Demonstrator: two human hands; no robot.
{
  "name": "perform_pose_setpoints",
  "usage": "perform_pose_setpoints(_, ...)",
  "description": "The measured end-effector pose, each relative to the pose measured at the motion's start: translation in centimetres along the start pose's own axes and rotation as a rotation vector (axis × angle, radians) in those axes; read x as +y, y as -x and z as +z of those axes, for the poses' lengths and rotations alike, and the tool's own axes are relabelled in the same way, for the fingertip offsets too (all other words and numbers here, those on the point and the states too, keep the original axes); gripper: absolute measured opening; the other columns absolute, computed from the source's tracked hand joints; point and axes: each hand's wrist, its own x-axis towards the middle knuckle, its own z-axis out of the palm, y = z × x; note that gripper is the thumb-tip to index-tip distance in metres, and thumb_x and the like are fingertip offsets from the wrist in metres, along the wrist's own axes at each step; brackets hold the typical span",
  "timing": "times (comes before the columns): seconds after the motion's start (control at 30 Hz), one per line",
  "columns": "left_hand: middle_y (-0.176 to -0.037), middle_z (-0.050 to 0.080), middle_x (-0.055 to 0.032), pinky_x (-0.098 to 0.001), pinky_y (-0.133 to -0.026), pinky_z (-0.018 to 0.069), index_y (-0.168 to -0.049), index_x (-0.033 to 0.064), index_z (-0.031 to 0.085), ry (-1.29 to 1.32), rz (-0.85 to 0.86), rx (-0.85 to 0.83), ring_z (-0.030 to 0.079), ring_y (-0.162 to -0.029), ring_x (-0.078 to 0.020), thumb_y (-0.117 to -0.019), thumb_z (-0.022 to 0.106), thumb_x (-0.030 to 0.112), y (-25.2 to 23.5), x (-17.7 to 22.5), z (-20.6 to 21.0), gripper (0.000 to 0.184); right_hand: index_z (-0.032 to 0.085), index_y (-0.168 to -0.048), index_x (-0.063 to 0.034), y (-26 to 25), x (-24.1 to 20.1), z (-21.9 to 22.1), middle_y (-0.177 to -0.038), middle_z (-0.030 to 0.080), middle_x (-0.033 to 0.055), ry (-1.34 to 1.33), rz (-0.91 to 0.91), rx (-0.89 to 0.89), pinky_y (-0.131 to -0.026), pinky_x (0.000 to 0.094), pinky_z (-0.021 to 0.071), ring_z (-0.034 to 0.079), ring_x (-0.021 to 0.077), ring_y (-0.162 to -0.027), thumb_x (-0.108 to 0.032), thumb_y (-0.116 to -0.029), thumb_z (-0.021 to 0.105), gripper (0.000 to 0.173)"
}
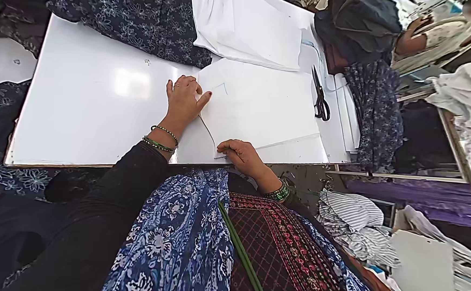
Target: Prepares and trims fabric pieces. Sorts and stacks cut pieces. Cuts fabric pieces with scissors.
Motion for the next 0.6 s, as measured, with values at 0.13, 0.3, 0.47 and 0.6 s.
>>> perform_pose_setpoints(0.13,-0.152,0.048,-0.0255,-0.0769,-0.116,0.0076,-0.122,-0.0018,0.065,-0.055,-0.012,-0.064,0.029,-0.151,-0.0455,-0.0867,0.067,0.066,0.2,0.6,-0.3,0.076,0.075,-0.105,-0.0001,0.2,-0.5,0.5,-0.099,0.075,0.0143,0.084,-0.079,-0.015,-0.083,0.0413,0.0529,0.07,0.0275,-0.09,0.002,-0.0926,0.046,0.032)
perform_pose_setpoints(0.3,-0.155,0.045,-0.0221,-0.0773,-0.115,0.0067,-0.125,-0.0008,0.062,-0.116,-0.055,-0.096,0.027,-0.152,-0.0435,-0.0894,0.073,0.04,0.1,0.9,0.1,0.055,0.075,-0.107,-0.0019,0.0,-0.3,0.4,-0.11,0.075,0.014,0.082,-0.122,-0.099,-0.091,0.0466,0.0519,0.07,0.0302,-0.104,0.001,-0.093,0.045,0.033)
perform_pose_setpoints(0.47,-0.14,0.054,-0.0328,-0.0762,-0.115,0.0136,-0.139,-0.0077,0.051,-0.091,-0.091,0.048,0.043,-0.141,-0.0502,-0.0957,0.054,0.008,0.0,1.1,-0.1,0.046,0.073,-0.106,0.0015,-0.2,0.3,-0.7,-0.116,0.073,0.0177,-0.004,-0.181,-0.207,-0.096,0.0468,0.0505,0.068,0.0323,-0.112,-0.001,-0.0944,0.045,0.031)
perform_pose_setpoints(0.6,-0.145,0.052,-0.0303,-0.0789,-0.112,0.0167,-0.137,-0.0025,0.058,-0.154,0.076,0.189,0.04,-0.143,-0.0526,-0.0937,0.051,-0.003,0.0,0.3,0.4,0.044,0.072,-0.106,0.006,-0.8,1.5,-1.9,-0.113,0.073,0.0207,-0.137,-0.269,-0.295,-0.098,0.0432,0.0516,0.069,0.0312,-0.111,0.002,-0.0947,0.047,0.028)
